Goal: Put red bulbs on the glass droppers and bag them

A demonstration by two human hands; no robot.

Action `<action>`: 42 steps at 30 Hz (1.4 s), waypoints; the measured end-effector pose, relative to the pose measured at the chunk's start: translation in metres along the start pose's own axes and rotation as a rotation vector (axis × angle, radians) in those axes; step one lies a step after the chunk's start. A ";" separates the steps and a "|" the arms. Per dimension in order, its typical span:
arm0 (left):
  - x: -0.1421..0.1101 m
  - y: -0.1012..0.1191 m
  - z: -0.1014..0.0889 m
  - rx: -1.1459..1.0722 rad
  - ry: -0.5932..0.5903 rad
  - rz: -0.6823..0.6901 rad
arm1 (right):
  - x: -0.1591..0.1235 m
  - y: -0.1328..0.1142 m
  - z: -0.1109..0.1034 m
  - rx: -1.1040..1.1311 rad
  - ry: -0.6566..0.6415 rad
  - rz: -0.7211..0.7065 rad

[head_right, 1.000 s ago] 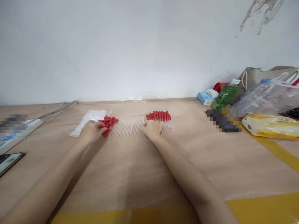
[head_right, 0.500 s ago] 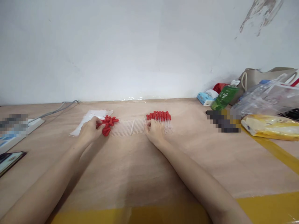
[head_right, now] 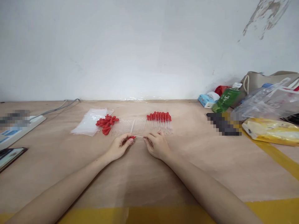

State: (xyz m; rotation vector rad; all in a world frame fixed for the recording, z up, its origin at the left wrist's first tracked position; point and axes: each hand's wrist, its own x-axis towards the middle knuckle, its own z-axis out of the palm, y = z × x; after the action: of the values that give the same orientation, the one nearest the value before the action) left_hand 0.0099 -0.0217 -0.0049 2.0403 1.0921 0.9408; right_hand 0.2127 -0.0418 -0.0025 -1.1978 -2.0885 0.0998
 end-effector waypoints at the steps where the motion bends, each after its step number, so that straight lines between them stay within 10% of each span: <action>1: 0.000 0.000 -0.001 -0.006 -0.002 0.000 | 0.000 0.000 0.001 -0.005 -0.005 -0.008; 42: -0.004 0.011 -0.006 0.168 -0.144 0.077 | 0.006 -0.004 -0.002 -0.065 -0.240 -0.116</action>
State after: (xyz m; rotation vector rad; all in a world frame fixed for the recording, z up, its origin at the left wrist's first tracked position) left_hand 0.0074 -0.0292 0.0060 2.2629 1.0515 0.7473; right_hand 0.2097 -0.0402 0.0037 -1.1459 -2.3825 0.1286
